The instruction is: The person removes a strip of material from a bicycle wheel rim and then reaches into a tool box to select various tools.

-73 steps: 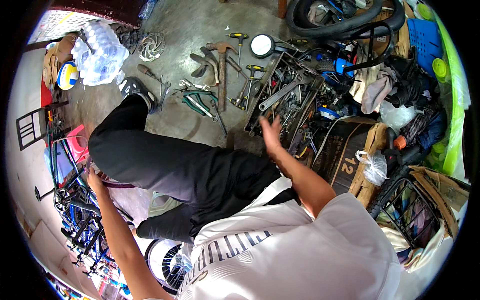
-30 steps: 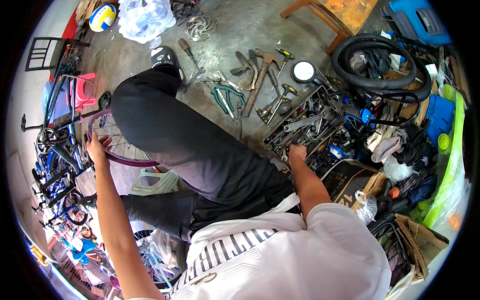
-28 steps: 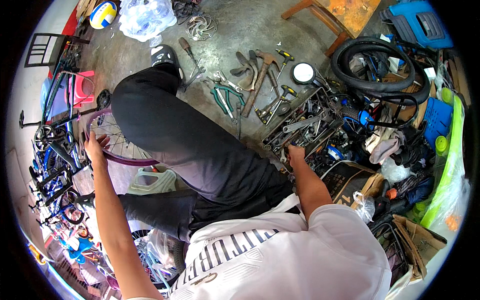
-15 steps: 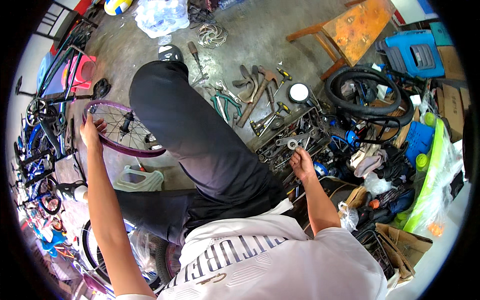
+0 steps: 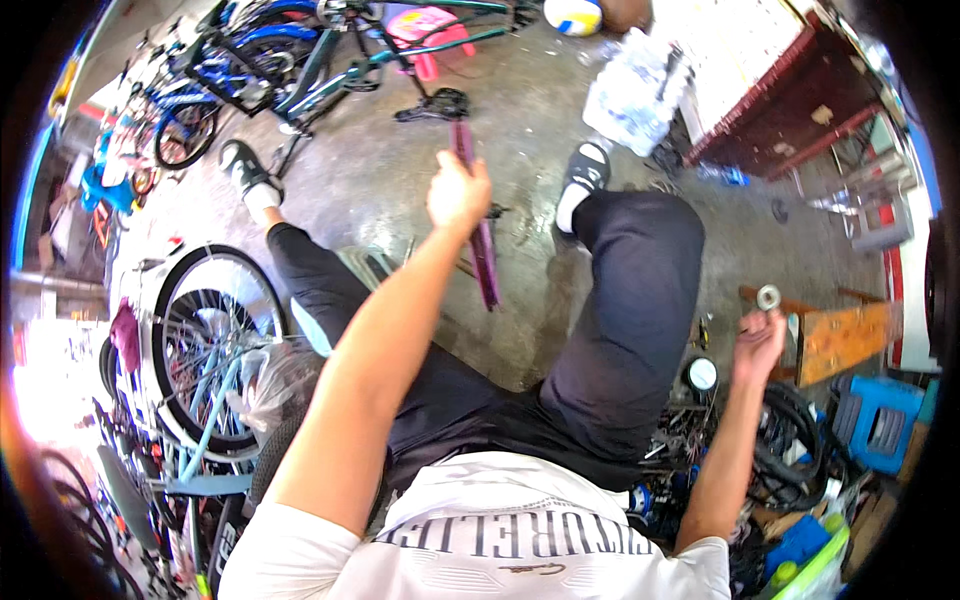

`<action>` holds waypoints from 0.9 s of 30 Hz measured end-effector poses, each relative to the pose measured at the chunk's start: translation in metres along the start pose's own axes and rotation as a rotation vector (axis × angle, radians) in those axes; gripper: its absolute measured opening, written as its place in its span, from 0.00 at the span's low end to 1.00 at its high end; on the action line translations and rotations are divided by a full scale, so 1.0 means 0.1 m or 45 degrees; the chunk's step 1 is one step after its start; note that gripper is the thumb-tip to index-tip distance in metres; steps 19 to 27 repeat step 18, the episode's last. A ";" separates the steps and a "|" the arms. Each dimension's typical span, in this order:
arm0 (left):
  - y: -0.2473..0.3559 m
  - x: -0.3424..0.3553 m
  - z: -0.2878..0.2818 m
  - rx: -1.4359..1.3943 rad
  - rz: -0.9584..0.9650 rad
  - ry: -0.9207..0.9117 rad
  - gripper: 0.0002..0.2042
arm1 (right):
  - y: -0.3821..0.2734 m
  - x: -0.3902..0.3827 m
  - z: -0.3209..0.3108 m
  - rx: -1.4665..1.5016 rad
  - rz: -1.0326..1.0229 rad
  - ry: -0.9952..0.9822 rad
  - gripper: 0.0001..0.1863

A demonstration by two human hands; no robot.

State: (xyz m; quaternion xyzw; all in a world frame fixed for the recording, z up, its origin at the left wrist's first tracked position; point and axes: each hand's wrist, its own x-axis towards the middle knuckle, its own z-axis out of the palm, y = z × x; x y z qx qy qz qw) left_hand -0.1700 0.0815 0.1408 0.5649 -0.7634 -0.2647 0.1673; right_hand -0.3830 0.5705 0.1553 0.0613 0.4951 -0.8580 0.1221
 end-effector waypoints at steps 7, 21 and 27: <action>0.01 -0.25 -0.11 -0.063 0.028 -0.031 0.23 | -0.48 0.58 2.61 -0.131 -0.146 -0.639 0.12; -0.28 -0.23 -0.15 0.038 -0.143 0.045 0.23 | 1.36 0.51 4.18 -0.611 0.198 -1.262 0.15; -0.28 -0.23 -0.15 0.038 -0.143 0.045 0.23 | 1.36 0.51 4.18 -0.611 0.198 -1.262 0.15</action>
